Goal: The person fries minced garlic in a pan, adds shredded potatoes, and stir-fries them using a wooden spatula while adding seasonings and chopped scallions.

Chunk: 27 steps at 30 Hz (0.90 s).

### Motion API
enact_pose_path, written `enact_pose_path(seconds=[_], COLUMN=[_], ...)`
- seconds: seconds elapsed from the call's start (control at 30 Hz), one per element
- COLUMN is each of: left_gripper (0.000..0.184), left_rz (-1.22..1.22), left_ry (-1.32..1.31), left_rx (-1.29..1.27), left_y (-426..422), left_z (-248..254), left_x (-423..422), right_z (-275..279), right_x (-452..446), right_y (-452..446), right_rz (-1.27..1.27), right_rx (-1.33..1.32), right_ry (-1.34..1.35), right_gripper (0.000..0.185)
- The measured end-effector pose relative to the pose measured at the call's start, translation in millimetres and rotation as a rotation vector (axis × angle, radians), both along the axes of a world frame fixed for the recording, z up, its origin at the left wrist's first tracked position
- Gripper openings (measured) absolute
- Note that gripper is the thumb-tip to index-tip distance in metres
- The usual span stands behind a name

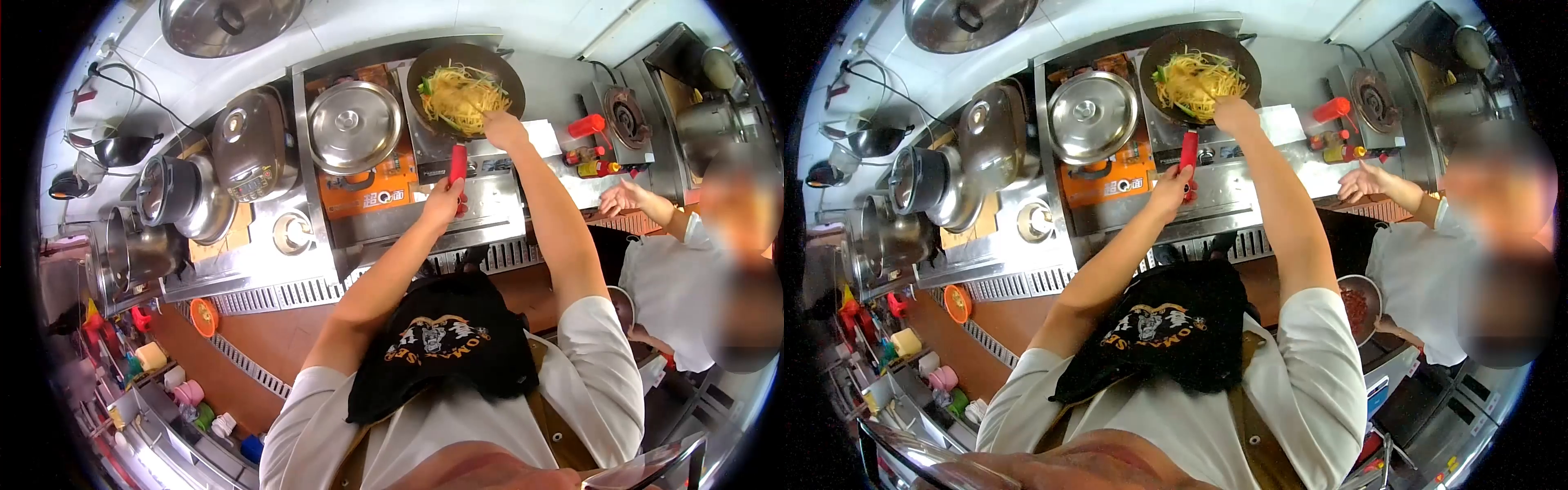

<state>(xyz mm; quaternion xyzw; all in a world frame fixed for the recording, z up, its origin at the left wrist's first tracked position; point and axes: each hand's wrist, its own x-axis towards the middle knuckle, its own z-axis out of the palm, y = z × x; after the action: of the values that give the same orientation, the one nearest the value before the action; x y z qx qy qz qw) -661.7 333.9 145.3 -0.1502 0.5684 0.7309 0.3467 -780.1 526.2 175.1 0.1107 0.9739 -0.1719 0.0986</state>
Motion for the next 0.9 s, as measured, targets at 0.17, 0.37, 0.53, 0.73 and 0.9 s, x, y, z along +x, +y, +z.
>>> enact_pose_path(seconds=[0.17,0.37,0.53,0.73,0.9], left_gripper=[0.031,0.031,0.031,0.026,0.014], left_rz=[-0.008,0.005,0.027,-0.147,-0.205], left_ry=[-0.006,0.001,-0.054,-0.057,0.125], left_rx=[0.022,-0.025,0.054,0.158,0.027], left_y=[-2,-1,0,-2,-31], left_z=[1,-2,-10,-10,47], left_x=[-2,-2,-10,-32,3], right_z=[40,58,95,-17,16], right_x=[-12,-7,71,161,192], right_y=[-11,-4,-2,-9,-19], right_rz=[0.243,0.297,0.115,-0.128,-0.556], right_rx=[0.206,0.434,0.237,-0.184,-1.132], right_ry=[0.026,-0.202,0.061,0.569,0.33], right_gripper=[0.033,0.034,0.031,0.028,0.018])
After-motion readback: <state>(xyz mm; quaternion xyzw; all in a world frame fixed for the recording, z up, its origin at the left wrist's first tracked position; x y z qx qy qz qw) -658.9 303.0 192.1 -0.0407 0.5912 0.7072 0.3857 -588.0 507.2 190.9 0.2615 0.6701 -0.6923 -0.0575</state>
